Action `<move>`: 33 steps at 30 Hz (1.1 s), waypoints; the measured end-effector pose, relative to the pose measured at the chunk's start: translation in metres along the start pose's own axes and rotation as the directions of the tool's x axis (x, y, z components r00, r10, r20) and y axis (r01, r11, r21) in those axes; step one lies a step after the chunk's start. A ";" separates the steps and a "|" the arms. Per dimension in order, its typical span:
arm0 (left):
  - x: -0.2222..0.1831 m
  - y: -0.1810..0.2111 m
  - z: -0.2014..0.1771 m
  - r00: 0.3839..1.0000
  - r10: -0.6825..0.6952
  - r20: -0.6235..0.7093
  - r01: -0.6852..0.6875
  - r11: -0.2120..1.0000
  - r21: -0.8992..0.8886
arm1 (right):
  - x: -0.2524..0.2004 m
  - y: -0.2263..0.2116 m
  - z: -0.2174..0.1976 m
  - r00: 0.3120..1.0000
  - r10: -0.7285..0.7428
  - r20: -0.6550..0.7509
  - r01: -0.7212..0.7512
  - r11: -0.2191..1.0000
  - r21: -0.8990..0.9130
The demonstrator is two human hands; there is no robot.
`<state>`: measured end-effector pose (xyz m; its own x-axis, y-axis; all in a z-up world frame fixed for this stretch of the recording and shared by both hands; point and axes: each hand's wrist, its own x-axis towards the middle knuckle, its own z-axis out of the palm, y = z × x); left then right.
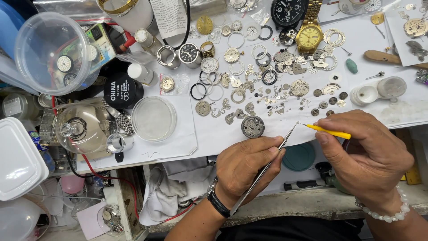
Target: Cleaning and assembling a mechanical watch movement using tweezers and an air blower on a workbench.
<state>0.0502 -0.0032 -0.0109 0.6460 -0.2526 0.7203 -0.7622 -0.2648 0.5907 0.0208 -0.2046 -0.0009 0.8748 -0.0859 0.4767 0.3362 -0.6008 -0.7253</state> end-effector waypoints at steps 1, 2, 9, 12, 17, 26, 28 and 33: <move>0.000 0.000 0.000 1.000 -0.001 -0.003 0.001 1.000 0.000 | 0.000 0.000 0.000 1.000 0.002 0.000 -0.002 1.000 -0.001; 0.000 0.000 0.000 1.000 -0.001 -0.003 0.001 1.000 -0.001 | 0.000 0.000 0.000 1.000 0.003 0.000 -0.003 1.000 -0.001; -0.001 0.000 0.001 1.000 -0.003 0.000 0.003 1.000 0.000 | 0.002 -0.001 0.000 1.000 -0.003 0.004 0.003 1.000 0.007; -0.001 0.000 0.000 1.000 -0.002 0.000 0.002 1.000 0.001 | 0.001 -0.001 0.000 1.000 -0.005 0.000 0.005 1.000 0.013; 0.000 0.000 0.000 1.000 -0.001 0.014 0.001 1.000 -0.004 | 0.001 0.000 0.000 1.000 0.002 -0.003 -0.001 1.000 0.018; 0.001 0.000 0.001 1.000 0.006 -0.004 -0.006 1.000 -0.004 | 0.000 0.000 -0.001 1.000 0.007 0.000 -0.007 1.000 0.022; 0.001 0.001 0.001 1.000 -0.001 -0.012 0.001 1.000 -0.003 | -0.003 0.002 -0.002 1.000 0.029 -0.008 -0.029 0.999 0.028; 0.002 0.003 -0.001 1.000 -0.003 -0.008 0.003 1.000 -0.009 | -0.018 0.012 -0.023 0.990 0.117 -0.080 -0.110 0.990 0.087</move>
<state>0.0490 -0.0035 -0.0073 0.6482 -0.2444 0.7212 -0.7604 -0.2571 0.5964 0.0012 -0.2281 -0.0066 0.8777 -0.2186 0.4265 0.2668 -0.5165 -0.8137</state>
